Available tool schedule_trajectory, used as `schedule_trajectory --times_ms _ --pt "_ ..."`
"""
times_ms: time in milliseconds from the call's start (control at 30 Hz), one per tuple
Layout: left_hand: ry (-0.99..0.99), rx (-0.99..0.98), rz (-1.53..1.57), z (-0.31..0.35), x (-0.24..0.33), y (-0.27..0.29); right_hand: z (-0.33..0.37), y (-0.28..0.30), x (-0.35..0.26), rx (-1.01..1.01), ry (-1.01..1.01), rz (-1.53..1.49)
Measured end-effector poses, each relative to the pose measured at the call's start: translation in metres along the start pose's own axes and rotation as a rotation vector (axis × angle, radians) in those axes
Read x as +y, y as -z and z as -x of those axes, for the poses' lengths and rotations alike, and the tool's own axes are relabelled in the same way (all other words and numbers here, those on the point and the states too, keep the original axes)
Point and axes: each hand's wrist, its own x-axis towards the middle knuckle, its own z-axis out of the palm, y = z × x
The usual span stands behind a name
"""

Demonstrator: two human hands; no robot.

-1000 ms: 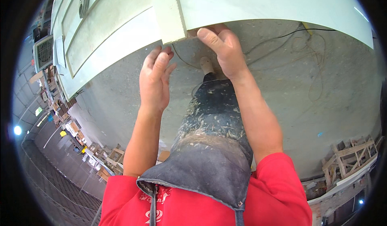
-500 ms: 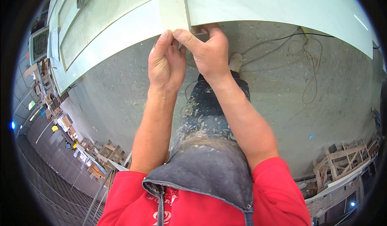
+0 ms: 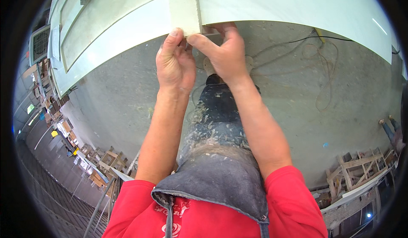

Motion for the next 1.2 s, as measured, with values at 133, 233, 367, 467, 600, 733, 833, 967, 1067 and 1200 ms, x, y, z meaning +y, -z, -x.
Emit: schedule_trajectory --times_ms 133,233,367,467,600,733,833,967,1067,1200 --pt "-0.017 0.011 -0.088 0.001 -0.003 0.004 0.0 0.036 0.014 0.136 0.331 0.49" --pt "-0.018 -0.013 -0.102 -0.001 -0.003 0.006 -0.005 0.047 0.006 0.166 0.643 0.704" --pt "-0.024 -0.043 -0.106 -0.004 -0.006 0.007 -0.016 0.043 0.0 0.113 0.664 0.83" --pt "-0.035 -0.059 -0.116 -0.005 -0.009 0.007 -0.022 0.04 0.006 0.158 0.718 0.835" --pt "-0.06 -0.076 -0.117 -0.007 -0.012 0.006 -0.023 0.042 0.013 0.172 0.734 0.872" --pt "-0.014 -0.037 -0.076 -0.009 -0.017 0.01 -0.02 0.039 0.017 0.234 0.741 0.898" --pt "-0.003 -0.013 -0.06 -0.01 -0.019 0.012 -0.02 0.04 0.019 0.243 0.752 0.908" --pt "-0.01 -0.031 -0.041 -0.014 -0.023 0.014 -0.02 0.049 0.028 0.234 0.77 0.919" --pt "-0.014 -0.041 -0.046 -0.014 -0.024 0.014 -0.011 0.061 0.031 0.312 0.522 0.965" --pt "-0.036 -0.054 -0.086 -0.013 -0.022 0.009 0.025 0.09 0.024 0.175 0.183 0.857"
